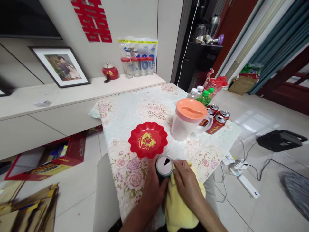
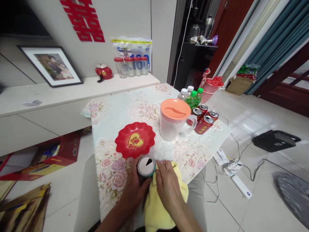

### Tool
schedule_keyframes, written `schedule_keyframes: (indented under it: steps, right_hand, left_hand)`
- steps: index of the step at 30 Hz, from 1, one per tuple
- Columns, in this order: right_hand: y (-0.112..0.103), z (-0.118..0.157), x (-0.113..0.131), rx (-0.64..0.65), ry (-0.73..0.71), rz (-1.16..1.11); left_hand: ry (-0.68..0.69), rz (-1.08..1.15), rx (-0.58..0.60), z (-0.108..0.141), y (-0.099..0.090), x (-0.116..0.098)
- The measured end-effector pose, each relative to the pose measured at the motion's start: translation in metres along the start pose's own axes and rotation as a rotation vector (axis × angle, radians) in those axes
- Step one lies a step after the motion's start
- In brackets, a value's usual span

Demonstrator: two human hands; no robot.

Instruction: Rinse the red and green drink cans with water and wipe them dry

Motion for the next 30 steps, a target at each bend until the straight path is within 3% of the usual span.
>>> schedule_keyframes:
  steps: [3,7,13,15,21,25,30]
  right_hand:
    - [-0.009,0.005,0.013,-0.059,-0.017,-0.024]
    - [-0.006,0.002,0.008,-0.136,-0.048,-0.034]
    - [0.013,-0.003,-0.017,-0.038,-0.015,-0.036]
    - [0.008,0.0,-0.013,-0.031,-0.004,-0.037]
    - [-0.014,0.006,0.011,-0.118,-0.011,-0.056]
    - [-0.007,0.0,-0.001,-0.129,-0.046,-0.065]
    - [0.0,-0.003,-0.014,-0.077,-0.021,-0.046]
  left_hand:
    - [0.058,-0.091,-0.105,-0.001,0.002,0.0]
    - [0.102,-0.077,-0.119,0.001,0.004,-0.008]
    - [-0.004,0.059,0.152,0.001,-0.006,-0.014]
    - [-0.025,0.07,0.169,-0.001,-0.01,-0.012]
    - [0.006,-0.061,0.0,0.001,0.001,-0.001]
    - [0.024,-0.027,-0.078,0.006,0.003,-0.004]
    - [-0.018,0.058,0.208,-0.002,-0.008,-0.015]
Point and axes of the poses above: each hand's wrist, its own z-axis away from the middle knuckle, its own y-axis out of the palm, x = y × z, the point moved 5 cm from there along -z, towards the middle knuckle, and after that the axes turned 14 degrees about -y, right-handed, at the moved point
